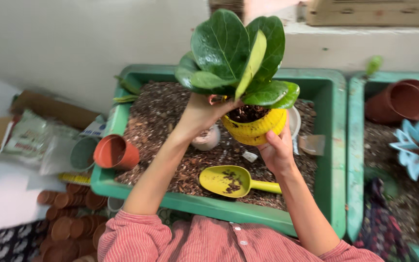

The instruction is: The person repots a leafy green plant into a yellow pot. They use a small green scoop to add soil around the plant, adjust the plant's position, and gently press the soil to secure it.

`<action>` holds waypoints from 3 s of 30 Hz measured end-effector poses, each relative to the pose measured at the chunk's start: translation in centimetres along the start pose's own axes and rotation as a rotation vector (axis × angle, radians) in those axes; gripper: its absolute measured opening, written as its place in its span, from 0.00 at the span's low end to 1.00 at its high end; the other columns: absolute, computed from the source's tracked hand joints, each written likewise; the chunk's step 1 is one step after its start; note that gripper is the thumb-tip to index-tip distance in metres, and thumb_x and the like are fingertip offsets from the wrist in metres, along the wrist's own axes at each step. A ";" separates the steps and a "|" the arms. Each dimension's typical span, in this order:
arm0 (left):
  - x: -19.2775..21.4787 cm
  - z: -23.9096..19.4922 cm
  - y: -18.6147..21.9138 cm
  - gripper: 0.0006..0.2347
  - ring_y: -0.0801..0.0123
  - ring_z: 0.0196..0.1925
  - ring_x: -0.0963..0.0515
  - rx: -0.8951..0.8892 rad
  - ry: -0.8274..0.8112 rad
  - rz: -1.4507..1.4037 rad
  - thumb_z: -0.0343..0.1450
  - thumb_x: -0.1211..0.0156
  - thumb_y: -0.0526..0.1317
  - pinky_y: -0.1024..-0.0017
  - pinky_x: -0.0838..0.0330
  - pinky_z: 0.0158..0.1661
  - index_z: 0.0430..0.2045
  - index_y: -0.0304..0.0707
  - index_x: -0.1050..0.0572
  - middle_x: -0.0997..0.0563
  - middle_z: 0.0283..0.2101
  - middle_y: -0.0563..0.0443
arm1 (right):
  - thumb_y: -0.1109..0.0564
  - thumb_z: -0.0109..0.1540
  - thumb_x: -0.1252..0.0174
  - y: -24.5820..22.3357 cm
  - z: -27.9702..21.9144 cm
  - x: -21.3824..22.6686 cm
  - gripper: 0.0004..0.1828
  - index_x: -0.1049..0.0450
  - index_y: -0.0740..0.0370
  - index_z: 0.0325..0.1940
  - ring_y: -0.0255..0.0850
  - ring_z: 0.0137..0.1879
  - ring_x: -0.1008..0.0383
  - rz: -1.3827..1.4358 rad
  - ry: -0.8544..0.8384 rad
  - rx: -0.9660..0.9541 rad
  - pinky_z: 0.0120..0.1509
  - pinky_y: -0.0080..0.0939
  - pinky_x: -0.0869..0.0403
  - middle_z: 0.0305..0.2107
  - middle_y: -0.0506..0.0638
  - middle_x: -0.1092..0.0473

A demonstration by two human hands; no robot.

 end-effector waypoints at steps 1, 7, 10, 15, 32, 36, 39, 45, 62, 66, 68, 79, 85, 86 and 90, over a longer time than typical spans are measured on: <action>-1.2 0.3 -0.6 0.18 0.68 0.54 0.18 0.015 -0.012 0.040 0.67 0.29 0.34 0.68 0.23 0.55 0.50 0.29 0.24 0.17 0.51 0.46 | 0.48 0.58 0.29 -0.5 -0.5 1.2 0.55 0.56 0.50 0.80 0.50 0.73 0.38 0.016 0.017 0.007 0.70 0.60 0.30 0.68 0.52 0.43; -11.8 1.6 -4.7 0.16 0.68 0.50 0.16 -0.002 -0.200 0.021 0.66 0.27 0.33 0.69 0.20 0.51 0.47 0.30 0.22 0.15 0.48 0.46 | 0.52 0.52 0.23 -5.4 -5.8 10.3 0.54 0.42 0.61 0.78 0.46 0.72 0.32 -0.233 0.152 0.174 0.75 0.52 0.29 0.67 0.53 0.33; -17.2 2.3 -6.4 0.17 0.68 0.50 0.16 0.030 -0.279 -0.091 0.65 0.28 0.33 0.69 0.19 0.49 0.47 0.30 0.24 0.16 0.47 0.47 | 0.63 0.50 0.24 -8.6 -9.0 14.2 0.40 0.30 0.67 0.65 0.45 0.66 0.27 -0.480 0.310 0.140 0.72 0.51 0.27 0.59 0.52 0.28; -24.1 1.9 -9.1 0.16 0.62 0.50 0.16 -0.100 -0.360 0.026 0.65 0.30 0.32 0.67 0.22 0.50 0.46 0.30 0.23 0.15 0.47 0.44 | 0.67 0.44 0.25 -12.4 -12.7 18.0 0.40 0.28 0.63 0.60 0.42 0.60 0.25 -0.755 0.436 0.087 0.64 0.49 0.23 0.53 0.49 0.26; -26.5 -0.8 -11.6 0.09 0.59 0.43 0.12 -0.090 -0.371 0.150 0.68 0.37 0.33 0.65 0.22 0.43 0.40 0.30 0.21 0.14 0.39 0.41 | 0.57 0.44 0.18 -11.7 -14.0 18.9 0.42 0.27 0.64 0.60 0.41 0.59 0.25 -1.258 0.391 0.023 0.65 0.45 0.26 0.54 0.51 0.25; -26.5 -1.2 -11.8 0.09 0.59 0.43 0.12 -0.112 -0.367 0.141 0.68 0.36 0.33 0.65 0.21 0.43 0.40 0.30 0.20 0.14 0.39 0.42 | 0.56 0.45 0.19 -11.2 -13.6 18.1 0.40 0.27 0.62 0.59 0.40 0.59 0.24 -1.209 0.473 0.094 0.65 0.43 0.25 0.53 0.50 0.25; -26.5 -1.5 -12.4 0.09 0.57 0.45 0.13 -0.164 -0.325 0.140 0.67 0.36 0.32 0.64 0.22 0.45 0.40 0.30 0.20 0.14 0.41 0.41 | 0.56 0.46 0.19 -11.8 -13.5 18.2 0.41 0.28 0.62 0.60 0.40 0.59 0.23 -1.240 0.425 0.207 0.67 0.43 0.25 0.53 0.49 0.25; -26.8 -0.9 -13.0 0.10 0.56 0.44 0.13 -0.165 -0.304 0.176 0.67 0.36 0.33 0.64 0.20 0.44 0.41 0.31 0.20 0.14 0.40 0.41 | 0.54 0.43 0.19 -12.7 -12.5 18.5 0.45 0.29 0.63 0.61 0.40 0.58 0.25 -1.374 0.387 0.186 0.67 0.44 0.28 0.53 0.51 0.26; -27.0 -1.0 -12.0 0.11 0.51 0.43 0.16 -0.357 -0.209 0.172 0.68 0.33 0.35 0.62 0.23 0.43 0.41 0.29 0.21 0.17 0.41 0.38 | 0.51 0.47 0.19 -11.4 -12.8 20.9 0.47 0.32 0.61 0.67 0.43 0.63 0.26 -1.359 0.364 0.061 0.71 0.47 0.29 0.58 0.51 0.28; -27.0 -0.9 -12.3 0.10 0.57 0.30 0.16 -0.062 -0.305 0.265 0.66 0.33 0.37 0.64 0.24 0.34 0.38 0.31 0.19 0.15 0.33 0.41 | 0.51 0.45 0.19 -11.6 -12.9 19.9 0.51 0.36 0.63 0.67 0.43 0.63 0.27 -1.321 0.404 0.170 0.70 0.46 0.28 0.58 0.52 0.29; -26.6 -0.5 -11.5 0.11 0.59 0.30 0.16 -0.075 -0.317 0.285 0.66 0.32 0.37 0.65 0.25 0.34 0.38 0.31 0.19 0.15 0.32 0.42 | 0.53 0.44 0.18 -12.0 -12.3 18.5 0.52 0.36 0.63 0.67 0.42 0.63 0.27 -1.334 0.407 0.244 0.70 0.47 0.27 0.58 0.52 0.29; -20.9 3.0 -0.3 0.15 0.59 0.61 0.22 -0.274 -0.188 -0.026 0.76 0.38 0.42 0.65 0.26 0.62 0.50 0.28 0.22 0.26 0.58 0.42 | 0.62 0.48 0.18 -18.6 -5.1 7.8 0.54 0.42 0.62 0.72 0.42 0.71 0.30 -1.065 0.160 0.510 0.77 0.47 0.26 0.63 0.50 0.33; -17.2 3.0 4.4 0.18 0.61 0.74 0.31 -0.476 -0.064 -0.096 0.81 0.47 0.48 0.61 0.30 0.72 0.60 0.35 0.27 0.34 0.70 0.46 | 0.67 0.52 0.19 -20.4 -0.6 2.5 0.52 0.44 0.61 0.72 0.39 0.69 0.33 -1.026 -0.010 0.564 0.79 0.43 0.28 0.62 0.49 0.34; -16.7 3.1 4.9 0.19 0.61 0.74 0.31 -0.492 -0.051 -0.091 0.80 0.48 0.50 0.61 0.30 0.72 0.60 0.35 0.27 0.34 0.70 0.46 | 0.67 0.52 0.20 -20.5 0.1 1.9 0.52 0.44 0.61 0.73 0.39 0.68 0.33 -1.021 -0.026 0.564 0.79 0.43 0.29 0.62 0.49 0.34; -14.3 3.2 6.7 0.24 0.56 0.73 0.32 -0.562 0.020 0.097 0.77 0.47 0.56 0.59 0.32 0.70 0.62 0.40 0.28 0.34 0.72 0.44 | 0.67 0.50 0.22 -19.5 1.7 -0.1 0.53 0.44 0.60 0.73 0.38 0.70 0.33 -0.865 -0.043 0.491 0.78 0.42 0.30 0.61 0.48 0.34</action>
Point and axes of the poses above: each hand's wrist, its own z-axis towards the middle knuckle, its own x-axis out of the back of the hand, y = z × x, the point moved 1 cm from there along z, towards the middle knuckle
